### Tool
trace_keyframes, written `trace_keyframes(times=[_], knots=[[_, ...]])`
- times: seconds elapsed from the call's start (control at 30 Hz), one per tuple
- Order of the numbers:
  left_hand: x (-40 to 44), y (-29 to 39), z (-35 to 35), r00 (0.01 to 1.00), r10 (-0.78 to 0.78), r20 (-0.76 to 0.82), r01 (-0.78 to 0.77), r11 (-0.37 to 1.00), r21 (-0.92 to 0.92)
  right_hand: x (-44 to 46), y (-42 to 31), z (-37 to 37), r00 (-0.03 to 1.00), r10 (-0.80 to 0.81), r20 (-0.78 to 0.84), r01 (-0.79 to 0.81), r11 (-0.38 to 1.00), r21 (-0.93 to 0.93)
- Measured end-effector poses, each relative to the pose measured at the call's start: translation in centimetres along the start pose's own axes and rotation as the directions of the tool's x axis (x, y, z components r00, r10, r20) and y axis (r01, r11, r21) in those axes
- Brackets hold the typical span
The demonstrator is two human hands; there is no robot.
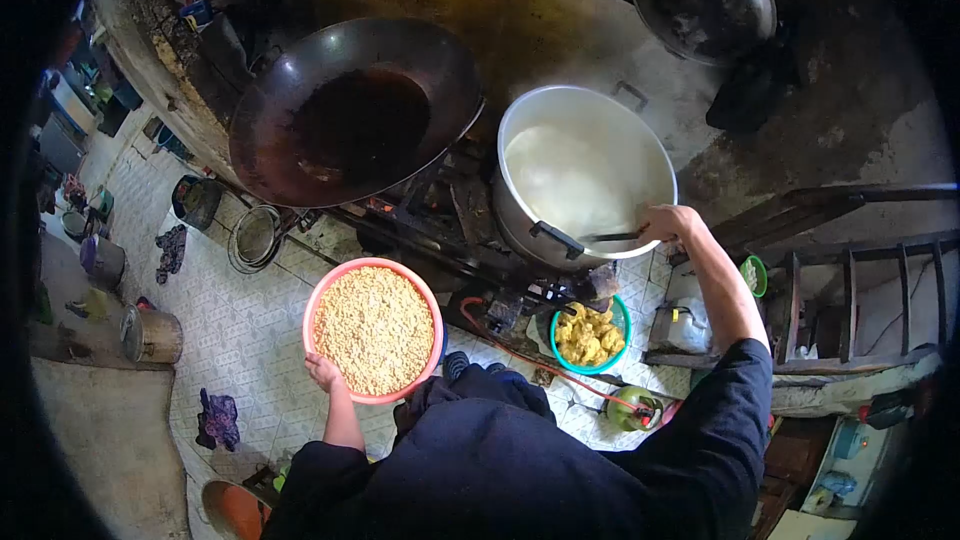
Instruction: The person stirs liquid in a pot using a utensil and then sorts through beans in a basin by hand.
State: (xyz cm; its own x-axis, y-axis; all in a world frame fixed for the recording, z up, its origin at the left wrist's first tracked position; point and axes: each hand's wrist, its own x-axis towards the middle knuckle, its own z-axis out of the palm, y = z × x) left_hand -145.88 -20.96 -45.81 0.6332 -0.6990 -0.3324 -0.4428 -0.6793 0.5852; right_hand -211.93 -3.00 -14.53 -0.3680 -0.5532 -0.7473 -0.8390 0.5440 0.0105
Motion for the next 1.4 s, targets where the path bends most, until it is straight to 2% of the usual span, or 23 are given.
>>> trace_keyframes(times=[0.1, 0.23, 0.27, 0.3, 0.33, 0.43, 0.5, 0.57, 0.63, 0.7, 0.77, 0.8, 0.87, 0.9, 1.0, 1.07, 1.1, 1.17, 1.23, 1.27, 1.33, 1.37, 1.4], knots=[[0.8, -0.7, 0.4, 1.0, 0.011, 0.006, -0.01, 0.998, -0.056, 3.3, 3.5, 1.4, 0.984, 0.129, -0.127, -0.137, 0.989, -0.057], [1.5, -1.7, 0.9, 0.999, 0.04, -0.027, -0.043, 0.991, -0.125, 13.1, 6.9, 4.8, 0.837, 0.086, -0.541, -0.179, 0.976, -0.121], [1.9, -2.0, 0.9, 0.998, 0.066, 0.002, -0.065, 0.983, -0.174, 19.4, 10.1, 6.2, 0.869, -0.117, -0.48, -0.053, 0.944, -0.325], [2.1, -2.5, 0.8, 0.995, 0.093, 0.031, -0.084, 0.972, -0.219, 19.5, 7.6, 5.3, 0.809, 0.002, -0.588, -0.025, 0.999, -0.031], [2.1, -2.8, 0.6, 0.994, 0.072, 0.085, -0.041, 0.947, -0.32, 19.5, 4.2, 4.6, 0.75, 0.153, -0.644, 0.029, 0.964, 0.264], [3.6, -5.0, 1.5, 0.998, 0.007, 0.058, 0.008, 0.97, -0.242, 15.2, -5.5, 0.7, 0.849, -0.019, -0.528, 0.101, 0.987, 0.126], [2.1, -4.3, 0.9, 0.996, -0.025, 0.088, 0.058, 0.917, -0.395, 13.5, -8.5, 0.5, 0.882, -0.111, -0.457, 0.151, 0.987, 0.052], [1.6, -4.6, 0.6, 0.996, -0.02, 0.092, 0.056, 0.915, -0.4, 10.4, -10.6, -0.9, 0.916, -0.274, -0.294, 0.245, 0.96, -0.132], [3.8, -8.0, 2.6, 0.991, -0.068, 0.119, 0.114, 0.892, -0.438, 6.0, -11.0, -1.6, 0.973, -0.171, -0.158, 0.16, 0.984, -0.078], [3.5, -9.5, 3.2, 0.988, -0.019, 0.151, 0.093, 0.864, -0.495, 3.6, -9.1, -2.1, 0.992, -0.126, 0.01, 0.126, 0.977, -0.17], [3.2, -10.0, 3.9, 0.992, 0.078, 0.101, 0.012, 0.727, -0.686, 1.8, -5.9, -2.5, 0.993, -0.022, 0.113, 0.032, 0.996, -0.085], [3.2, -9.4, 4.1, 0.989, 0.087, 0.119, 0.019, 0.725, -0.688, 1.4, -4.3, -2.6, 0.983, 0.053, 0.178, -0.068, 0.994, 0.082], [3.1, -8.8, 3.3, 0.976, -0.167, 0.136, 0.215, 0.809, -0.547, 0.7, -2.2, -2.0, 0.987, 0.119, 0.105, -0.123, 0.992, 0.031], [2.2, -8.1, 2.4, 0.976, -0.163, 0.144, 0.216, 0.809, -0.546, 0.4, -1.5, -1.8, 0.986, 0.163, 0.03, -0.163, 0.986, -0.021], [0.2, -5.9, 1.3, 0.979, -0.157, 0.126, 0.201, 0.819, -0.537, 9.2, 5.7, 3.0, 0.967, -0.003, -0.253, -0.074, 0.953, -0.295], [1.6, -7.5, 2.5, 0.987, -0.108, 0.118, 0.156, 0.821, -0.55, 11.7, 6.3, 5.1, 0.897, 0.095, -0.431, -0.161, 0.98, -0.119], [2.2, -8.1, 2.8, 0.992, -0.063, 0.108, 0.113, 0.821, -0.56, 11.4, 3.9, 5.9, 0.824, 0.252, -0.507, -0.226, 0.967, 0.114], [2.3, -8.0, 2.3, 0.991, -0.069, 0.118, 0.118, 0.866, -0.485, 10.2, 0.6, 6.4, 0.804, 0.292, -0.519, -0.173, 0.949, 0.265], [2.0, -7.6, 2.2, 0.988, -0.096, 0.121, 0.141, 0.877, -0.459, 8.8, -1.3, 6.6, 0.787, 0.17, -0.594, -0.053, 0.976, 0.209], [1.9, -7.5, 2.1, 0.987, -0.107, 0.122, 0.151, 0.881, -0.449, 8.1, -1.1, 6.7, 0.786, 0.183, -0.59, -0.059, 0.973, 0.224], [1.8, -7.3, 2.2, 0.985, -0.125, 0.123, 0.167, 0.885, -0.435, 7.1, -0.9, 6.4, 0.828, -0.022, -0.56, 0.108, 0.987, 0.121], [1.9, -7.2, 2.2, 0.984, -0.132, 0.123, 0.172, 0.885, -0.432, 6.0, -0.6, 5.9, 0.866, -0.082, -0.493, 0.097, 0.995, 0.004], [2.0, -7.0, 2.1, 0.982, -0.139, 0.128, 0.181, 0.884, -0.43, 2.8, -1.3, 4.5, 0.898, -0.025, -0.439, 0.061, 0.996, 0.068]])
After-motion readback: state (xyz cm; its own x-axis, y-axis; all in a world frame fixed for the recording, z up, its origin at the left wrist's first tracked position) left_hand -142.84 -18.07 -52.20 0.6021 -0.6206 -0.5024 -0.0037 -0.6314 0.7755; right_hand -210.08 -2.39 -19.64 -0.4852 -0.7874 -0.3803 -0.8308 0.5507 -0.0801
